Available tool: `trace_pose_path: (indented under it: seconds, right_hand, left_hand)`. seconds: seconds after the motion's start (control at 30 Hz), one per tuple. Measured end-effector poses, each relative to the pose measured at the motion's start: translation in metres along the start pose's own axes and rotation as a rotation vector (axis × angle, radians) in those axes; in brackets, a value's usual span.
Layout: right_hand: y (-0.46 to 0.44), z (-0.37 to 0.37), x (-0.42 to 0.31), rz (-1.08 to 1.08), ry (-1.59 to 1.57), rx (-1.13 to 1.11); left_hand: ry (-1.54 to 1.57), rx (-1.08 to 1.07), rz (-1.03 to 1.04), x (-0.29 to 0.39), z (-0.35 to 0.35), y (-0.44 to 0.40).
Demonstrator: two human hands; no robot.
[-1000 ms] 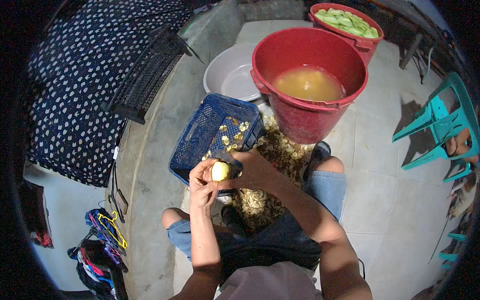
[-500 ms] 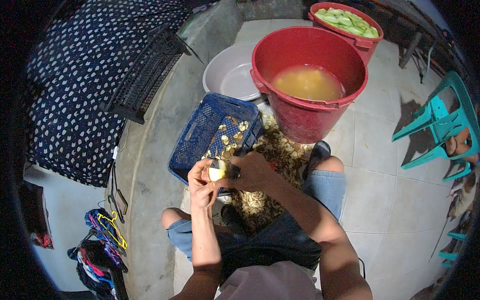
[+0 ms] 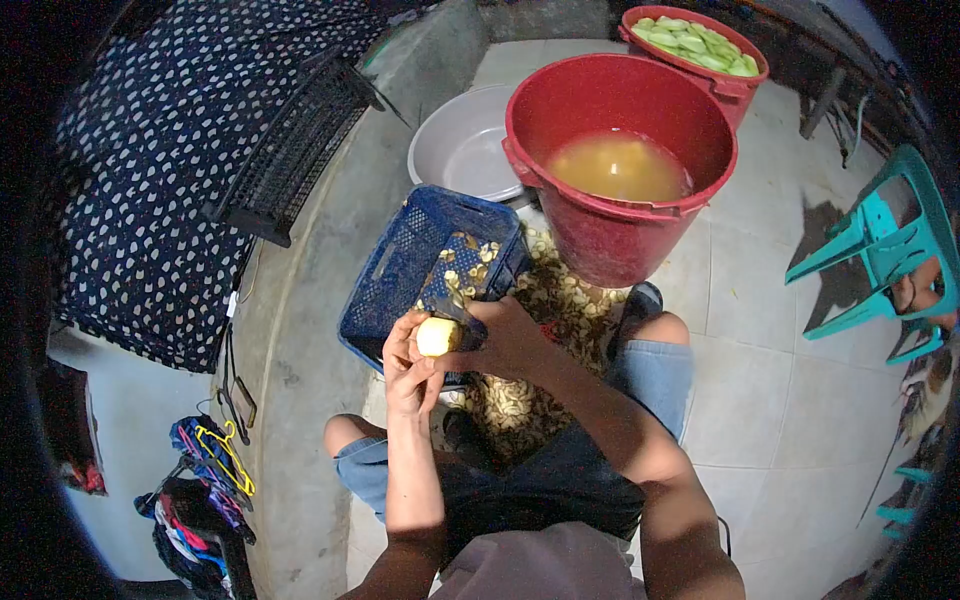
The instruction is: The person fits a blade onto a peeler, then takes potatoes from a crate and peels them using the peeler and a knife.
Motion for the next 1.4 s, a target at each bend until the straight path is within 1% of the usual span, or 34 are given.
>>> trace_pose_path:
  seconds: [0.13, 0.2, 0.3, 0.37, 0.4, 0.47, 0.5, 0.57, 0.6, 0.67, 0.7, 0.77, 0.83, 0.93, 1.03, 1.1, 1.17, 1.2, 1.27, 1.4]
  right_hand:
    - [-0.001, -0.002, -0.009, -0.016, -0.07, -0.032]
    - [-0.001, -0.002, -0.011, -0.014, -0.118, -0.04]
    - [-0.001, -0.004, -0.012, -0.038, -0.05, -0.036]
    - [0.001, 0.0, -0.004, -0.05, 0.186, -0.051]
    - [0.003, 0.001, -0.002, -0.05, 0.187, -0.05]
    - [0.005, -0.004, -0.001, -0.015, 0.468, 0.056]
    - [0.005, -0.005, -0.002, -0.014, 0.468, 0.055]
    - [0.003, -0.004, -0.006, 0.012, 0.618, 0.009]
    - [0.002, -0.003, -0.005, 0.013, 0.618, 0.009]
    - [0.002, -0.009, -0.01, -0.058, 0.271, 0.162]
    - [0.001, -0.009, -0.009, -0.061, 0.271, 0.16]
    - [0.001, -0.005, 0.002, 0.022, 0.039, 0.06]
    - [0.0, -0.003, 0.002, -0.007, 0.034, 0.031]
    - [0.001, 0.002, -0.001, -0.044, 0.03, -0.025]
    - [0.0, 0.001, -0.007, -0.056, 0.014, -0.056]
    - [0.0, -0.002, -0.013, -0.059, -0.007, -0.061]
    - [0.0, -0.007, -0.016, -0.025, 0.216, -0.028]
    - [0.001, -0.006, -0.013, -0.025, 0.216, -0.029]
    - [0.003, -0.005, -0.002, 0.054, 0.543, -0.032]
    - [0.002, -0.001, -0.001, 0.041, 0.6, -0.079]
  left_hand:
    - [0.006, -0.033, -0.086, -0.003, 0.001, 0.001]
    - [0.016, -0.043, -0.087, -0.004, 0.002, 0.001]
    - [0.042, -0.046, -0.059, -0.004, 0.008, 0.001]
    - [0.059, -0.04, -0.029, -0.007, 0.01, 0.001]
    - [0.037, -0.001, 0.012, -0.007, 0.005, 0.0]
    - [0.006, 0.072, 0.096, -0.006, 0.003, 0.0]
    - [0.006, 0.073, 0.095, -0.008, 0.003, 0.0]
    - [0.014, 0.138, 0.156, -0.007, -0.001, 0.001]
    - [0.015, 0.138, 0.155, -0.007, -0.001, 0.001]
    - [0.05, 0.139, 0.097, -0.008, 0.002, 0.0]
    - [0.05, 0.14, 0.1, -0.005, 0.0, 0.0]
    - [0.062, 0.041, -0.013, -0.005, 0.003, -0.001]
    - [0.046, 0.041, -0.017, -0.001, 0.002, -0.002]
    - [0.023, -0.03, -0.084, 0.002, 0.005, -0.002]
    - [0.008, -0.076, -0.078, 0.003, 0.009, -0.002]
    - [-0.003, -0.041, -0.038, 0.002, 0.006, -0.001]
    - [-0.013, -0.006, 0.001, -0.002, 0.005, 0.0]
    - [-0.01, 0.047, 0.055, -0.003, 0.003, 0.0]
    - [0.014, 0.114, 0.123, -0.006, -0.003, 0.0]
    - [0.043, 0.152, 0.138, -0.008, -0.003, 0.001]
Point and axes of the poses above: each hand's wrist, its own y-axis away from the middle knuckle, its own z-axis out of the palm, x = y × z, the point moved 7 cm from there along -y, towards the middle knuckle, and after that the axes turned 8 degrees about y, right-handed, at the moved point
